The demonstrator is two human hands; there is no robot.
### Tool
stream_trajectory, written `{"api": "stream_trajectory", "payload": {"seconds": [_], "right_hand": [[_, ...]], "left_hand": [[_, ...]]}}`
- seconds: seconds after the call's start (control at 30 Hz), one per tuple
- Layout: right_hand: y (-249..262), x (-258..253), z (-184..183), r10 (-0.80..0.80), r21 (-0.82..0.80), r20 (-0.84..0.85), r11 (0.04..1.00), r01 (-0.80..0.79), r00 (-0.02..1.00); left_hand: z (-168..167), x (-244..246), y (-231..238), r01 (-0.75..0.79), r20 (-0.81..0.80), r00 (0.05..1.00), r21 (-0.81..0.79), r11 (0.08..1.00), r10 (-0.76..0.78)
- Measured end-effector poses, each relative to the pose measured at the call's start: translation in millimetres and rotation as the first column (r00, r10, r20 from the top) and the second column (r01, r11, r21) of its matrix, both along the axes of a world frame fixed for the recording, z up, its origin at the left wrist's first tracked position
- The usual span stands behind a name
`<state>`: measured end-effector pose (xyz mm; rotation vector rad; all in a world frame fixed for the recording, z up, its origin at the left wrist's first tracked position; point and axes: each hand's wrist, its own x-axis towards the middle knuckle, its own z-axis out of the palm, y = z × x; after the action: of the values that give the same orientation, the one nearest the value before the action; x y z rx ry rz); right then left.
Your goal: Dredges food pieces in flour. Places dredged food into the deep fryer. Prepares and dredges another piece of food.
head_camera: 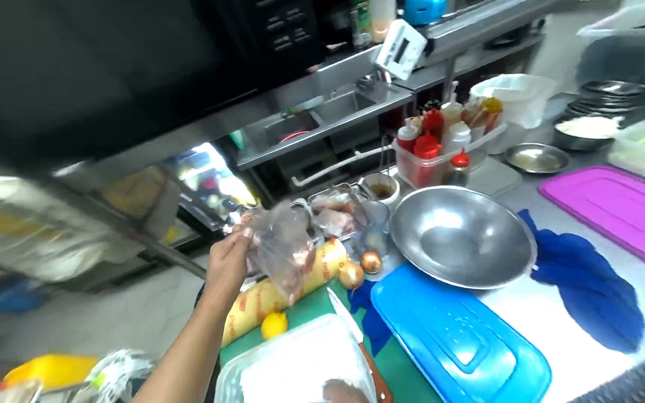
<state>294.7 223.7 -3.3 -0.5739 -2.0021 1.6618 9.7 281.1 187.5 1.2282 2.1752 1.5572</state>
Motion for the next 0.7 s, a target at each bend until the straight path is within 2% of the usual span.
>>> {"api": "stream_trajectory", "payload": {"seconds": [0.1, 0.2, 0.27, 0.4, 0.5, 0.7], "right_hand": [[20.3, -16.2, 46.7, -0.018, 0.055, -0.006, 0.998, 0.019, 1.000], [43.6, -49.8, 102.7, -0.017, 0.240, -0.131, 0.970, 0.048, 0.991], [49.6, -78.0, 138.0, 0.054, 0.382, -0.194, 0.924, 0.025, 0.979], [24.7, -137.3, 190.6, 0.213, 0.604, -0.072, 0.787, -0.127, 0.974], [-12.6, -177.8, 206.0, 0.289, 0.676, 0.045, 0.696, -0.242, 0.956], [-77.8, -245.2, 196.7, 0.294, 0.740, 0.228, 0.567, -0.362, 0.928]], "left_hand": [[6.4, -6.3, -74.4, 0.066, 0.012, 0.998, -0.003, 0.998, -0.066], [-1.3, -15.8, -140.6, 0.113, -0.015, 0.993, -0.010, 0.994, -0.113], [-6.0, -21.8, -179.3, 0.135, -0.019, 0.991, 0.020, 0.991, -0.135], [-14.1, -40.2, -247.6, 0.126, -0.010, 0.992, 0.118, 0.985, -0.126], [-23.5, -59.4, -287.3, 0.114, -0.035, 0.993, 0.178, 0.977, -0.109], [-51.6, -95.2, -335.0, 0.036, 0.027, 0.999, 0.235, 0.971, -0.043]]}}
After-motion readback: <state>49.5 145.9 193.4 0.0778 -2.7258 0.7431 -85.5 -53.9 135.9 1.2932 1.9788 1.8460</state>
